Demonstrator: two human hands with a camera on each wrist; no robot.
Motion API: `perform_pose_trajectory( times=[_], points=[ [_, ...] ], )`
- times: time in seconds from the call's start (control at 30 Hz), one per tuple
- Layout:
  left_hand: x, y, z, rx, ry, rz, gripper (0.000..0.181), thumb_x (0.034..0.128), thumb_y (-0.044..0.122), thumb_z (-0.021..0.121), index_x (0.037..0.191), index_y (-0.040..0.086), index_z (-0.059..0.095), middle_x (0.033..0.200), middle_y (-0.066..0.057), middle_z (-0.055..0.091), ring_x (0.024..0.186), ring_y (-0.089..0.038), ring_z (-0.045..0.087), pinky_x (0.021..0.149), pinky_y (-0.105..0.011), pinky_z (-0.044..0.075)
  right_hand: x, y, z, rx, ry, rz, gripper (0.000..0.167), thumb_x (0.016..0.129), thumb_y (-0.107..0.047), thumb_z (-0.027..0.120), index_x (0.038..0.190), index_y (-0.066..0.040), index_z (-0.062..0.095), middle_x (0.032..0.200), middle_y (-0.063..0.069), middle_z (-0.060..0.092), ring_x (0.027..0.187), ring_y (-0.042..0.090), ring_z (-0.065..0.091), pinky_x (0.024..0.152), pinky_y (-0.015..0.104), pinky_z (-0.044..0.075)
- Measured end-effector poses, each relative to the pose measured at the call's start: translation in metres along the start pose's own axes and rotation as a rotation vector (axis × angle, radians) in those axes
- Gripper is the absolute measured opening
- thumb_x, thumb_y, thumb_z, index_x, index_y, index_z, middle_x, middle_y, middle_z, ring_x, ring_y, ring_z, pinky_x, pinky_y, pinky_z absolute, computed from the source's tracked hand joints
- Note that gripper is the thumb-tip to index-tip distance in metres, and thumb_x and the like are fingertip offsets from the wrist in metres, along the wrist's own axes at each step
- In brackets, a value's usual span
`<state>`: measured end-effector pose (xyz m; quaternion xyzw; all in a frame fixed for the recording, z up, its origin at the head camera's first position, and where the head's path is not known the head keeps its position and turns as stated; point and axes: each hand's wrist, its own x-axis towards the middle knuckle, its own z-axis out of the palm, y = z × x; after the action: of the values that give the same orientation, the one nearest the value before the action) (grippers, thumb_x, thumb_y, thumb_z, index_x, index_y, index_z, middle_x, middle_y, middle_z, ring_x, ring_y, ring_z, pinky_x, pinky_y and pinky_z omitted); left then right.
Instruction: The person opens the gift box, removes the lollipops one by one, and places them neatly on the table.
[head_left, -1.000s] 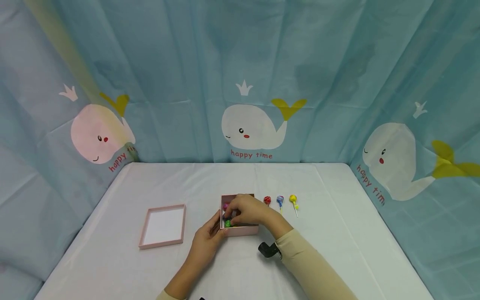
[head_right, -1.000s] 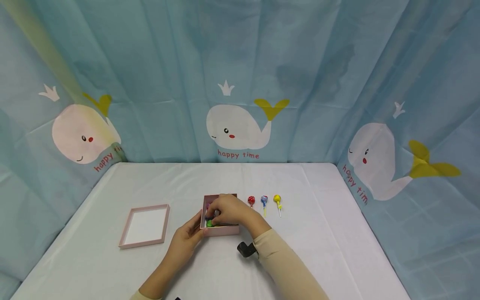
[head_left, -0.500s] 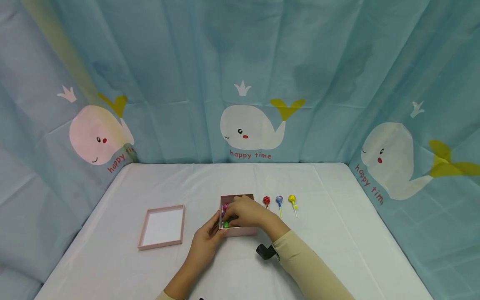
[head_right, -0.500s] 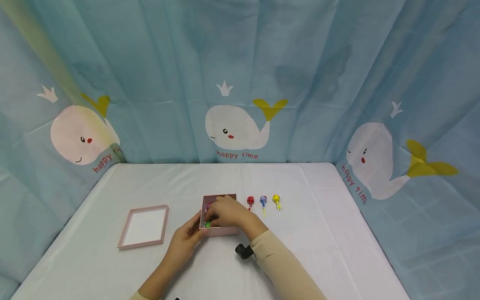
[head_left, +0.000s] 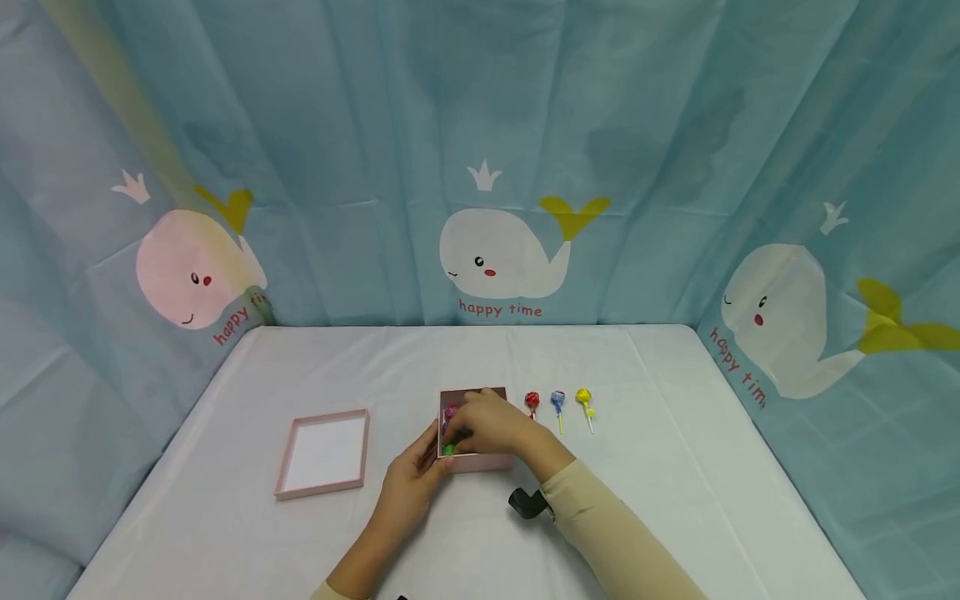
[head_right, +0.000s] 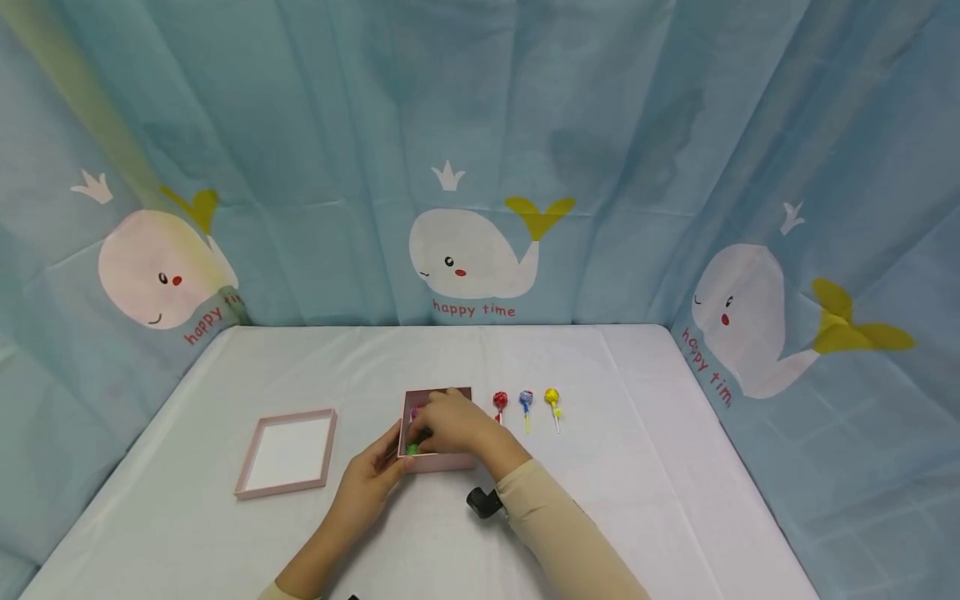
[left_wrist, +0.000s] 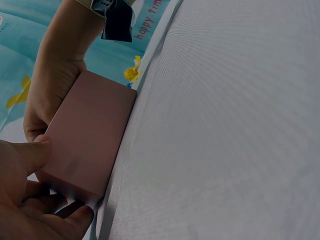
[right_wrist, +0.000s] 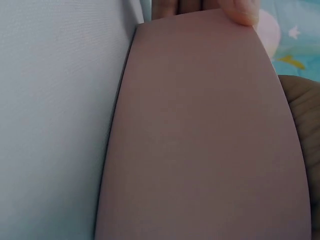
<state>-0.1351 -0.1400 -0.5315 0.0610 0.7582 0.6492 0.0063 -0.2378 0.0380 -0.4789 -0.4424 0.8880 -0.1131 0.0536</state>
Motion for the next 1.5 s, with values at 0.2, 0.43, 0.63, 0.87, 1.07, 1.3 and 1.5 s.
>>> perform_pose_trajectory(
  times=[0.2,0.43,0.63,0.87,1.07,1.3,1.5],
  points=[
    [-0.001,0.001,-0.001,0.000,0.000,0.011,0.074,0.0969,0.025,0.072,0.159,0.008,0.036,0.162,-0.009,0.039,0.145,-0.024,0.043,0.112,-0.022,0.041,0.002,0.000,0.004,0.033,-0.014,0.032,0.011,0.086,-0.042,0.083,0.097,-0.039,0.080,0.085,-0.030,0.066,0.088,-0.001,0.050,0.084,0.025,0.042],
    [-0.001,0.001,0.000,-0.005,0.000,-0.009,0.074,0.0967,0.026,0.073,0.159,0.008,0.036,0.162,-0.011,0.039,0.145,-0.024,0.043,0.111,-0.024,0.043,0.001,0.004,0.004,0.077,0.040,0.019,0.018,0.083,-0.037,0.086,0.100,-0.034,0.081,0.087,-0.028,0.068,0.091,0.001,0.051,0.089,0.025,0.045],
    [0.001,0.000,0.000,-0.014,0.001,0.002,0.074,0.0965,0.024,0.073,0.158,0.006,0.037,0.161,-0.012,0.039,0.146,-0.023,0.042,0.112,-0.025,0.042,-0.005,0.007,-0.001,0.155,0.135,-0.002,0.021,0.086,-0.033,0.085,0.106,-0.029,0.079,0.087,-0.021,0.066,0.087,0.004,0.048,0.076,0.020,0.044],
    [0.001,-0.001,0.000,0.010,0.011,0.009,0.073,0.0967,0.024,0.073,0.158,0.007,0.037,0.161,-0.013,0.039,0.145,-0.026,0.043,0.111,-0.027,0.044,-0.013,0.008,-0.006,0.191,0.274,0.012,0.021,0.090,-0.034,0.081,0.110,-0.028,0.078,0.101,-0.019,0.071,0.096,0.005,0.050,0.082,0.025,0.048],
    [0.001,-0.001,0.001,0.009,0.022,-0.007,0.073,0.0958,0.023,0.074,0.158,0.008,0.039,0.161,-0.012,0.040,0.144,-0.028,0.044,0.111,-0.027,0.044,-0.023,0.006,-0.015,0.271,0.398,0.043,0.020,0.089,-0.030,0.083,0.107,-0.025,0.079,0.106,-0.017,0.073,0.100,0.008,0.052,0.087,0.030,0.050],
    [0.001,0.002,0.002,0.049,0.037,-0.010,0.072,0.0958,0.023,0.073,0.157,0.007,0.039,0.161,-0.013,0.040,0.144,-0.029,0.045,0.112,-0.028,0.044,-0.037,0.004,-0.025,0.373,0.501,0.108,0.026,0.086,-0.027,0.086,0.109,-0.018,0.077,0.107,-0.015,0.071,0.104,0.010,0.053,0.091,0.036,0.051],
    [0.001,0.002,0.003,0.070,0.047,-0.012,0.072,0.0954,0.021,0.074,0.157,0.006,0.040,0.161,-0.012,0.041,0.145,-0.027,0.044,0.112,-0.028,0.043,-0.053,0.007,-0.028,0.437,0.577,0.165,0.026,0.085,-0.028,0.086,0.107,-0.019,0.077,0.107,-0.015,0.068,0.108,0.007,0.052,0.093,0.038,0.053]
  ],
)
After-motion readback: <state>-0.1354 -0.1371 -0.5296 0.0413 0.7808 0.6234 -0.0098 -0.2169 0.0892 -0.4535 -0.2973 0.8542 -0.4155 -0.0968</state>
